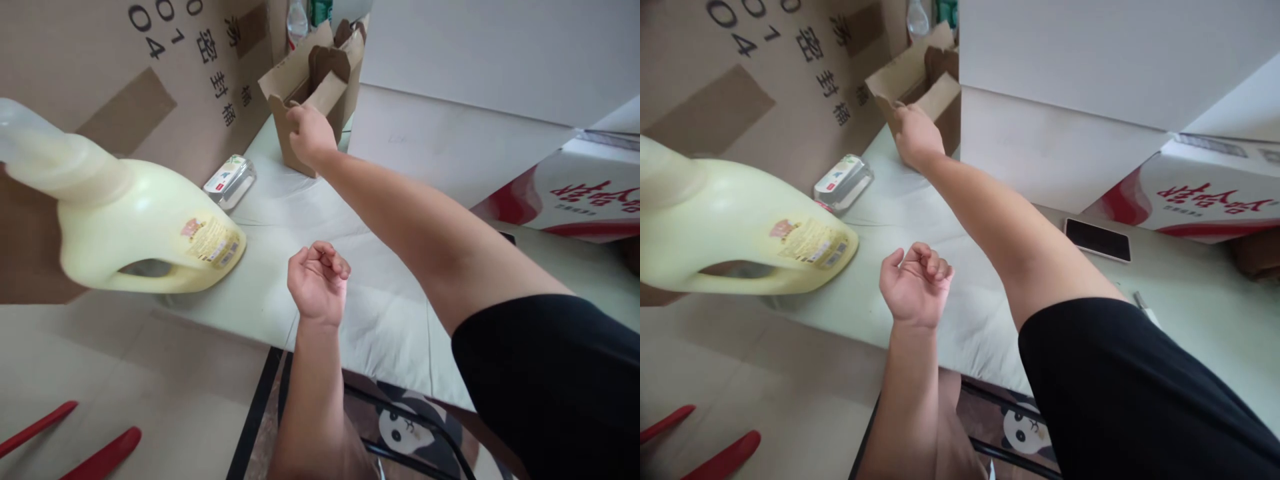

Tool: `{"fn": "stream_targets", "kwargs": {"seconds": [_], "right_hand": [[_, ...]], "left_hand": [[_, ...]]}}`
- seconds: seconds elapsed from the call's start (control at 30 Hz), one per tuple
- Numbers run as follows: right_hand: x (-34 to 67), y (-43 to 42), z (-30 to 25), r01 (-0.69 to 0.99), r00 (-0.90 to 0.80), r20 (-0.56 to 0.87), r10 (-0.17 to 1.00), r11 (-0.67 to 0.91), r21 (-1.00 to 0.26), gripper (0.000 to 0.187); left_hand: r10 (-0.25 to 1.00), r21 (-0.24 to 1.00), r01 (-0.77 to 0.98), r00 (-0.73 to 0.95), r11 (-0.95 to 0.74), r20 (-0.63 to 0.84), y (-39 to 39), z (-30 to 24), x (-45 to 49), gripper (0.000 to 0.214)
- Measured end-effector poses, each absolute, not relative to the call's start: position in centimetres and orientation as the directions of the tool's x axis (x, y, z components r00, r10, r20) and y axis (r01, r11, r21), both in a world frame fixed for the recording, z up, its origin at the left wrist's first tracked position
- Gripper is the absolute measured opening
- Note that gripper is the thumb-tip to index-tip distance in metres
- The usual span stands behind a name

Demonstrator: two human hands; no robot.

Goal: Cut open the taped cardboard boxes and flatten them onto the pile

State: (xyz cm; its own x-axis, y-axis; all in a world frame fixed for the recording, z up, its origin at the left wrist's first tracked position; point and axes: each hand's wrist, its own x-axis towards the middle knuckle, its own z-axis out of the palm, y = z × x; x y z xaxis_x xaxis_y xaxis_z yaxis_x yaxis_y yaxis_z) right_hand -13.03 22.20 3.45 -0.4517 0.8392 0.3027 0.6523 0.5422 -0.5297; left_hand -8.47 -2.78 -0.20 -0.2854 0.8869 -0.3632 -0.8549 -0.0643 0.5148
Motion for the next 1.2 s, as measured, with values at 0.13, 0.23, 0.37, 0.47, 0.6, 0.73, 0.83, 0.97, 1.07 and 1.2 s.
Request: {"fn": "stream_targets", "kwargs": {"seconds": [0.13,0.23,0.37,0.47,0.6,0.73,0.83,0.97,1.07,1.2], "right_hand": [[-9.8,17.6,3.1,0.601,-0.473,0.345,0.811,0.583,-0.546,0.038],[-4.3,12.7,2.7,0.463,-0.507,0.459,0.73,0.68,-0.569,0.032],[5.9,5.1,2.2,0.268,-0.431,0.669,0.606,0.794,-0.547,0.022],[13.6,0.4,1.5,0.254,-0.351,0.749,0.563,0.827,-0.502,0.021],[22.1,-4.2,0.0,0.31,-0.196,0.733,0.651,0.75,-0.584,0.032],[27.3,-7.0,-0.6,0.397,-0.153,0.627,0.764,0.629,-0.668,0.018],[29.1,-7.8,-0.4,0.475,-0.224,0.574,0.787,0.603,-0.641,0.016],[30.1,-7.7,-0.5,0.445,-0.151,0.565,0.811,0.566,-0.694,0.011],[30.5,-7.3,-1.4,0.416,-0.047,0.517,0.855,0.487,-0.768,0.029],[30.6,-6.6,-2.9,0.457,0.081,0.589,0.804,0.495,-0.739,0.055]], "left_hand": [[0.786,0.656,-0.716,-0.539,-0.238,-0.304,-3.4,-0.7,-8.4,0.031],[0.591,0.761,-0.512,-0.778,-0.399,-0.213,-3.5,-1.1,-8.4,0.022],[0.276,0.834,-0.254,-0.953,-0.491,-0.128,-3.3,-1.0,-8.3,0.014],[0.297,0.873,-0.208,-0.952,-0.441,-0.076,-3.0,-0.8,-7.5,0.005],[0.577,0.885,-0.242,-0.816,-0.399,0.037,-2.4,-0.9,-5.0,0.02],[0.794,0.863,-0.338,-0.597,-0.377,0.113,-1.3,-1.4,-2.1,0.032],[0.839,0.858,-0.337,-0.513,-0.389,0.179,-0.6,-1.7,-0.5,0.036],[0.85,0.859,-0.275,-0.443,-0.433,0.286,-0.3,-1.9,1.0,0.042],[0.867,0.881,-0.129,-0.291,-0.455,0.404,-0.6,-2.2,1.7,0.044],[0.874,0.901,-0.003,-0.248,-0.433,0.419,-1.0,-2.7,2.4,0.037]]}}
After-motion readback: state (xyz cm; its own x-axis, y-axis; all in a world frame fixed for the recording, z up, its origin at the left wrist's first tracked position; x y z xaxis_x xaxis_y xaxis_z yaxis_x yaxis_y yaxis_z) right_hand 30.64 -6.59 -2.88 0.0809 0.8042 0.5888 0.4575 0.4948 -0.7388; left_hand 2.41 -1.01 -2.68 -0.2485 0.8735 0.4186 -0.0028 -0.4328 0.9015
